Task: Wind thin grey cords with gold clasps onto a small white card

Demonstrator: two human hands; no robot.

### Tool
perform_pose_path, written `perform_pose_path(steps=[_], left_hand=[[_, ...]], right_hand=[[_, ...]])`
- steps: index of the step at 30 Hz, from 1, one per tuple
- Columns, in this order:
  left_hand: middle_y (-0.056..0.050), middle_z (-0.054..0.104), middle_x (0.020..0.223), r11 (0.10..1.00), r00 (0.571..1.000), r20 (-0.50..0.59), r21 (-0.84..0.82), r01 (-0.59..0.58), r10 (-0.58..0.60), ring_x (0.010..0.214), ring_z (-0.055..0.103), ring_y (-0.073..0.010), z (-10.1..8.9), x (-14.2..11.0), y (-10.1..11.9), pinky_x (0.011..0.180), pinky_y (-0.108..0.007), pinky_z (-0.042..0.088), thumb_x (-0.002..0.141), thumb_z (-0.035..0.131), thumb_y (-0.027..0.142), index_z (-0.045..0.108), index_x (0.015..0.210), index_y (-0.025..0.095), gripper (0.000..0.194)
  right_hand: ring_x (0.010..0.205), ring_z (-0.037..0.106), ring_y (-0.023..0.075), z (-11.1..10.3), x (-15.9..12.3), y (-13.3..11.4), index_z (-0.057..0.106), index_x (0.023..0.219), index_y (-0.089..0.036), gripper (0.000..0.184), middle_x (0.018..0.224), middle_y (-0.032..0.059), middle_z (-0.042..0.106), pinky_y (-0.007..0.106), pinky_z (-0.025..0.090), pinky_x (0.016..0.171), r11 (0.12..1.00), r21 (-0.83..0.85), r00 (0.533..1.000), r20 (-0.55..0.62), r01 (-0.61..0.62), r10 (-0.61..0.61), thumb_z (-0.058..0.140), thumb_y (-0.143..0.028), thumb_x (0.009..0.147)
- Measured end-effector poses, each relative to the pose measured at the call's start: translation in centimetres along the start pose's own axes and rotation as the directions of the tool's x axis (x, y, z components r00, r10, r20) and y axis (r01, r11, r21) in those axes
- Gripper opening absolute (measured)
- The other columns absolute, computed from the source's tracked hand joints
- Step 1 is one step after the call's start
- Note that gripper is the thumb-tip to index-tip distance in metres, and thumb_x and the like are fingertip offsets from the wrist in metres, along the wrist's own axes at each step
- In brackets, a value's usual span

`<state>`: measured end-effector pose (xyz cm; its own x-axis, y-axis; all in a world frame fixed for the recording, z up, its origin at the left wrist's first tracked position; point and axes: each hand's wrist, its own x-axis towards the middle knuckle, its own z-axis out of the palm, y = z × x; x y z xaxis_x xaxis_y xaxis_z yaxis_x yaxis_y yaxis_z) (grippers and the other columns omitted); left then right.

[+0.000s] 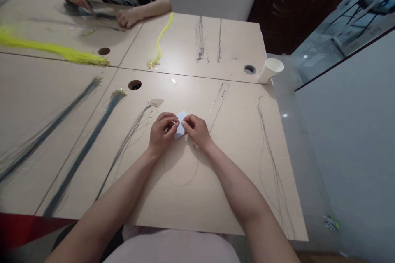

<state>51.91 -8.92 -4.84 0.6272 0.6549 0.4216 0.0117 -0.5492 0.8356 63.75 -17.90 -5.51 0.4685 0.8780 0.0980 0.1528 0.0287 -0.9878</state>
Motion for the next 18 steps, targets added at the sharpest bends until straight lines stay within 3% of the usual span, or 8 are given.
perform_pose_path(steps=[18], left_hand=[[-0.004, 0.056, 0.087, 1.0, 0.999, -0.035, 0.005, -0.002, 0.002, 0.059, 0.048, -0.0043, 0.07, -0.06, 0.11, 0.048, -0.017, 0.038, 0.076, 0.06, 0.018, 0.059, 0.077, 0.015, 0.003]], right_hand=[[0.051, 0.051, 0.0099, 0.05, -0.04, -0.18, 0.052, 0.074, -0.018, 0.019, 0.056, -0.0037, 0.053, 0.024, 0.04, 0.054, 1.0, -0.004, 1.0, -0.001, -0.021, 0.021, 0.052, -0.035, 0.08]])
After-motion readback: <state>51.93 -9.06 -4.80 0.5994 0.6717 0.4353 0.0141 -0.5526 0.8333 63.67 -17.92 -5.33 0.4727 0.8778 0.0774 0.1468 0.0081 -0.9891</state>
